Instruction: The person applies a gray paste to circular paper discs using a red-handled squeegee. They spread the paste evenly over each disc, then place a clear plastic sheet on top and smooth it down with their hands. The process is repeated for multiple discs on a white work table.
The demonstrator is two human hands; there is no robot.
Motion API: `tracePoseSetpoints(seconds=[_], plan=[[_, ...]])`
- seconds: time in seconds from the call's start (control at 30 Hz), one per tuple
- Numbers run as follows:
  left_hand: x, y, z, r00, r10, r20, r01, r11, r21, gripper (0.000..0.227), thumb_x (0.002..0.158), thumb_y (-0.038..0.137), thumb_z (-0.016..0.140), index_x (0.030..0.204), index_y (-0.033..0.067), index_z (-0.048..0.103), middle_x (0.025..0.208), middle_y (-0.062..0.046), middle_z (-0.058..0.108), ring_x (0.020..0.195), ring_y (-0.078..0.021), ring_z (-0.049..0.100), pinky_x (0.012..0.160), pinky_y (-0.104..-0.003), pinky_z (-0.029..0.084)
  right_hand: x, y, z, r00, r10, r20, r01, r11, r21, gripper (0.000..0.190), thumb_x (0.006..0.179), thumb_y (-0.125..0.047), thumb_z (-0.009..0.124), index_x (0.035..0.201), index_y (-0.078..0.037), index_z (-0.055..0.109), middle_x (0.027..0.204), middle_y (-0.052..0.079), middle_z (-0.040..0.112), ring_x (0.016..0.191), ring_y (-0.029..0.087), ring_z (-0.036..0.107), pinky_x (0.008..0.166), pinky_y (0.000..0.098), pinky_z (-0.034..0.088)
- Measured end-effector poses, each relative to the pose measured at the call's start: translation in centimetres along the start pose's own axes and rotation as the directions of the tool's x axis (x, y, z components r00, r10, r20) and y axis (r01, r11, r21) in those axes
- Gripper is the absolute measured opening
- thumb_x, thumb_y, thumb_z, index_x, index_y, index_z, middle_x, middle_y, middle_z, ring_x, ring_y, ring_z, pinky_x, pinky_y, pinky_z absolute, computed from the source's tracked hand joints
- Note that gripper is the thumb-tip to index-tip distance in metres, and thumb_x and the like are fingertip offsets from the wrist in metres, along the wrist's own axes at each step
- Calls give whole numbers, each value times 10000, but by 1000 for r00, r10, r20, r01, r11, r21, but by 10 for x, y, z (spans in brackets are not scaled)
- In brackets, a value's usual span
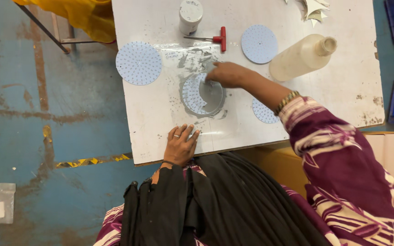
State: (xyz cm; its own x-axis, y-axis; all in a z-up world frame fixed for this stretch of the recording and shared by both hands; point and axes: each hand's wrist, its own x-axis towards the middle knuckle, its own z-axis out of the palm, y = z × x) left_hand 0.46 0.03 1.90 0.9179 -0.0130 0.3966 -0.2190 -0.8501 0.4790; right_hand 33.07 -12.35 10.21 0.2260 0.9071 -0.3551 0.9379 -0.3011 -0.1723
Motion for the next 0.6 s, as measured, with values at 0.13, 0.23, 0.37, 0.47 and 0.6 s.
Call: tracePoseSetpoints(seconds=[0.13,0.23,0.37,0.47,0.6], plan=[[-1,1,0,1000,-2,10,2,1000,-5,336,888,166,709,1219,112,732,1325,-106,654,1267,-297,576,1129,-492,376,-51,-17,23,997,67,-27,-65,995,77,479,837,78,575,1218,-163,738,1213,77,741,1267,437,587,1055,442,497],[0,0,0,1000,-8,12,8,1000,-11,332,891,166,706,1218,115,731,1326,-106,657,1269,-299,576,1130,-488,375,-70,-21,28,985,169,18,-170,980,106,478,856,80,554,1224,-166,735,1180,107,742,1276,427,581,1040,449,502],[1,0,0,1000,-3,1,3,1000,-15,333,899,160,701,1228,113,730,1331,-109,656,1272,-300,575,1125,-489,381,-41,-10,32,882,449,-145,-419,887,196,495,926,48,529,1305,-206,720,1013,186,755,1185,376,652,1185,417,452],[-4,1,2,1000,-16,-8,16,1000,-20,332,893,140,695,1223,124,735,1330,-104,660,1268,-300,578,1115,-493,390,-19,-25,58,830,247,-501,-261,964,43,575,767,90,522,1298,-49,691,1083,174,749,1050,347,685,1136,548,427],[-3,0,-1,1000,10,-20,-10,1000,-20,338,870,141,698,1206,121,735,1322,-115,658,1255,-303,580,1107,-507,393,-36,-45,68,870,250,-426,-264,964,25,432,844,-13,555,1235,-121,703,1156,162,747,1087,350,689,976,473,516]])
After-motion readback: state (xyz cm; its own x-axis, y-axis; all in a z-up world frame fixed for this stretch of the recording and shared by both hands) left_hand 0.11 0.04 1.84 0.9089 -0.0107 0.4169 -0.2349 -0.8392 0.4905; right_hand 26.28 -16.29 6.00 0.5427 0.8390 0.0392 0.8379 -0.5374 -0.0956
